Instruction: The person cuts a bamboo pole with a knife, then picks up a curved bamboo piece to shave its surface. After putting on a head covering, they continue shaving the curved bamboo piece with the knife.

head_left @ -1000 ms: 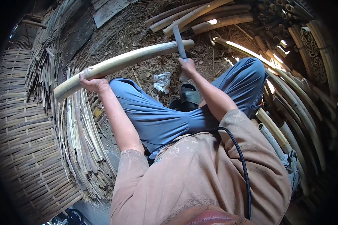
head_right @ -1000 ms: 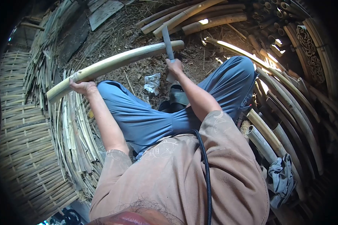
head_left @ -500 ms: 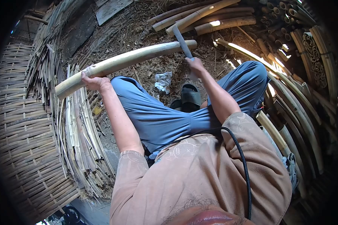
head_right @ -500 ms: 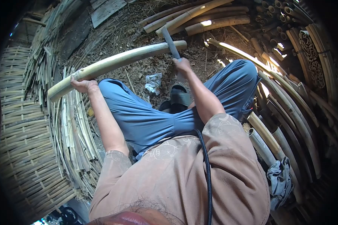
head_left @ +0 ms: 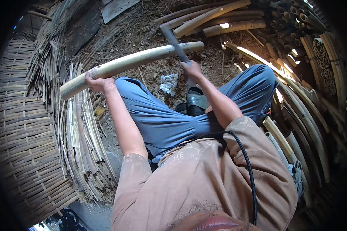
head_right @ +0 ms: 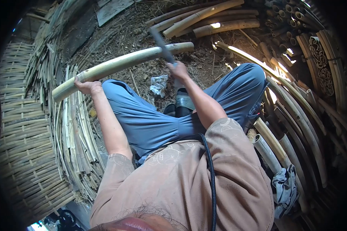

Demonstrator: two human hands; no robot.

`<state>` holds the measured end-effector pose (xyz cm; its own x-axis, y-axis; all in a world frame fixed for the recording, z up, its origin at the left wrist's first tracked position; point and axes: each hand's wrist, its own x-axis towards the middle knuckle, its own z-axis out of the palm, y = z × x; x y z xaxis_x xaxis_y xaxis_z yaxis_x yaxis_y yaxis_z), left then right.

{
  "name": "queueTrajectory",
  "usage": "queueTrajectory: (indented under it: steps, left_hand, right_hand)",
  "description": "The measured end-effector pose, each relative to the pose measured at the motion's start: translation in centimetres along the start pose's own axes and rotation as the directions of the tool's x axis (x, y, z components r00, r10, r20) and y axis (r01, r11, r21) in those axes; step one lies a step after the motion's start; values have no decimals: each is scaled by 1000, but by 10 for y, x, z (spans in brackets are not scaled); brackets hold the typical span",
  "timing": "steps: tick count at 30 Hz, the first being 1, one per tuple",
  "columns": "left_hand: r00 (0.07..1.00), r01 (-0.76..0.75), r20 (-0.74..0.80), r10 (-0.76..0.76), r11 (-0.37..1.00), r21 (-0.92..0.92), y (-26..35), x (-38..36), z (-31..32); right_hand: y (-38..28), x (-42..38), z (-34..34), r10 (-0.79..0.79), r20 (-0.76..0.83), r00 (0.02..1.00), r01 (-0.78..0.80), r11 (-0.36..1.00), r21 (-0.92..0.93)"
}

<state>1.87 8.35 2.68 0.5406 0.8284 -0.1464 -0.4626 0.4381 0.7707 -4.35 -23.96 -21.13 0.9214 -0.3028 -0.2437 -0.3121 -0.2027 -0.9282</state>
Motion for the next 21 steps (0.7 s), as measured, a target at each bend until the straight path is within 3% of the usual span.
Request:
queueTrajectory:
  steps: [1, 4, 7, 8, 10, 12, 13, 14, 18, 19, 21]
  left_hand:
    - [1000, -14, 9, 14, 1000, -6, -4, 8, -3]
    - [992, -27, 122, 32, 999, -38, -13, 24, -13]
    - [954, -21, 296, 46, 996, -85, -12, 17, -5]
    - [936, -18, 350, 49, 995, -93, -10, 13, -4]
    - [940, -32, 335, 63, 995, -97, -9, 14, -3]
    - [925, -5, 377, 40, 996, -94, -5, 8, -4]
    - [928, -18, 370, 51, 996, -92, -6, 9, -5]
    - [929, -29, 364, 61, 995, -91, -6, 9, -6]
    - [961, -47, 270, 64, 997, -67, -12, 14, -4]
    - [966, -86, 241, 97, 995, -57, -11, 13, -1]
    - [971, -157, 183, 156, 988, -12, -9, 3, 4]
  right_hand:
    - [-2, 0, -20, 84, -27, 996, -87, 985, -152]
    - [-2, 6, -54, 329, -195, 924, -351, 932, -91]
    - [28, 28, -36, 216, -198, 956, -254, 948, -191]
    - [18, 16, -27, 169, -136, 976, -184, 977, -107]
    - [4, 1, -28, 214, -141, 967, -213, 977, 22]
    - [35, 20, -51, 139, -58, 989, -144, 985, -94]
    - [-8, -2, -75, 217, -35, 976, -219, 957, -190]
    - [19, 19, -75, 237, -54, 970, -242, 949, -200]
    - [53, 40, -34, 371, -259, 892, -355, 929, 107]
    - [4, 4, -33, 359, -182, 916, -347, 933, 94]
    - [-33, -17, -14, 170, 8, 985, -170, 985, -4]
